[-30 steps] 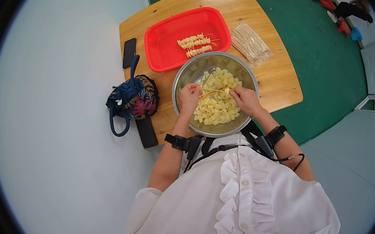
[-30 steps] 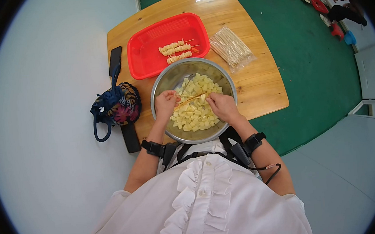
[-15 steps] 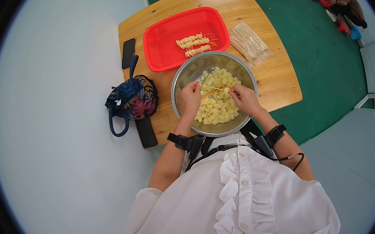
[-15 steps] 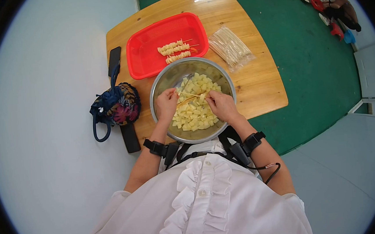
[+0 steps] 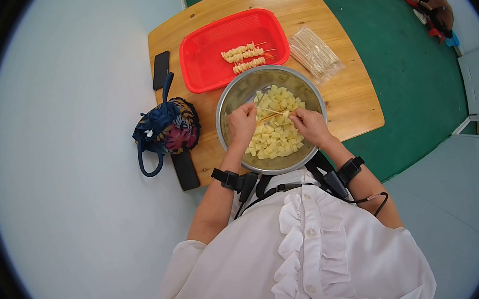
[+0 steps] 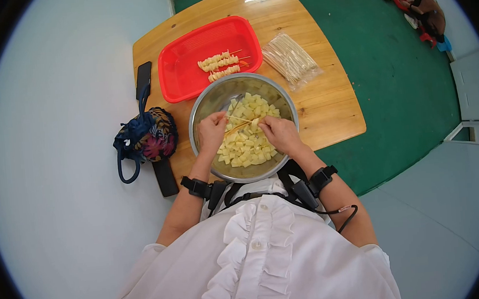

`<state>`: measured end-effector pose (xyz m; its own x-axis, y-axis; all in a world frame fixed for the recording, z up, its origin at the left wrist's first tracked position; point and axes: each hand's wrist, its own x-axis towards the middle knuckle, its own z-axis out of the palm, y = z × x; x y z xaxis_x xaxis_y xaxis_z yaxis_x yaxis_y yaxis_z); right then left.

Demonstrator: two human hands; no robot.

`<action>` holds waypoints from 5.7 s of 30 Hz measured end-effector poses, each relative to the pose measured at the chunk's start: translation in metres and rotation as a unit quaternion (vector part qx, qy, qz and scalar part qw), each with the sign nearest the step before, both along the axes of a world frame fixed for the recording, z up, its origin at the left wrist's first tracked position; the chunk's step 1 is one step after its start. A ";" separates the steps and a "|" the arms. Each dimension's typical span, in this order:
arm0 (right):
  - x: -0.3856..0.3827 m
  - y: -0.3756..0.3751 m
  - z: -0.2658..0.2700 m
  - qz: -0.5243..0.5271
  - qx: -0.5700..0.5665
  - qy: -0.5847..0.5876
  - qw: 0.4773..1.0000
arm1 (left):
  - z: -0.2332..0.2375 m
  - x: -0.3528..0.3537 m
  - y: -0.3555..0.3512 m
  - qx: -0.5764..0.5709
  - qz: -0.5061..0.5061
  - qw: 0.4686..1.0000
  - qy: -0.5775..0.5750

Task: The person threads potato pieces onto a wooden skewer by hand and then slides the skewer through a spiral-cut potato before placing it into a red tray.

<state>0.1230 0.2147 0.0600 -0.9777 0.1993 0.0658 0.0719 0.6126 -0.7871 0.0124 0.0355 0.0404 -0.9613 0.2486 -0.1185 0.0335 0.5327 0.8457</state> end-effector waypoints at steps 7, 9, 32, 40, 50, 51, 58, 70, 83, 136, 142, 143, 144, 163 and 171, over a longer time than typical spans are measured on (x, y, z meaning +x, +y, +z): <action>0.000 -0.001 -0.004 -0.024 -0.027 0.039 0.999 | 0.001 0.008 0.006 0.024 -0.069 0.996 -0.043; 0.000 -0.001 -0.004 -0.021 -0.021 0.038 0.999 | 0.012 0.013 0.011 0.056 -0.098 0.991 -0.075; -0.004 0.004 -0.008 -0.090 -0.272 0.022 0.958 | 0.007 -0.013 0.000 0.159 -0.037 0.977 -0.133; -0.003 0.005 -0.007 -0.068 -0.253 0.006 0.965 | -0.002 0.012 0.016 -0.199 -0.401 0.894 -0.016; -0.003 0.006 -0.010 -0.066 -0.229 -0.002 0.971 | -0.027 0.029 0.037 -0.224 -0.404 0.885 0.055; -0.003 0.005 -0.007 -0.067 -0.234 -0.002 0.970 | -0.028 0.027 0.034 -0.221 -0.385 0.895 0.038; -0.003 0.004 -0.010 -0.046 -0.159 -0.014 0.986 | -0.004 0.006 0.009 0.139 -0.034 0.919 -0.367; -0.001 0.001 0.000 -0.039 -0.078 -0.010 0.996 | 0.008 -0.011 -0.005 0.242 0.066 0.938 -0.240; 0.000 0.001 -0.003 -0.037 -0.043 0.021 0.998 | -0.005 -0.012 -0.003 0.172 0.052 0.973 -0.142; -0.001 -0.001 -0.006 0.017 0.045 0.048 0.998 | -0.001 0.001 0.014 0.031 -0.010 0.997 -0.071; -0.002 0.000 -0.004 0.001 0.059 0.034 0.998 | -0.021 0.018 0.040 0.113 -0.144 0.970 -0.162; -0.002 0.001 -0.005 -0.008 0.056 0.031 0.998 | -0.015 0.017 0.041 0.120 -0.153 0.963 -0.187; -0.001 0.001 -0.008 -0.017 0.052 0.029 0.998 | -0.002 0.015 0.042 0.126 -0.162 0.956 -0.211; -0.004 0.002 -0.011 -0.106 -0.136 0.014 0.985 | -0.010 0.008 0.015 -0.283 -0.396 0.871 0.073; -0.002 0.003 -0.006 -0.090 -0.098 0.019 0.991 | -0.014 0.002 0.009 -0.254 -0.391 0.885 0.006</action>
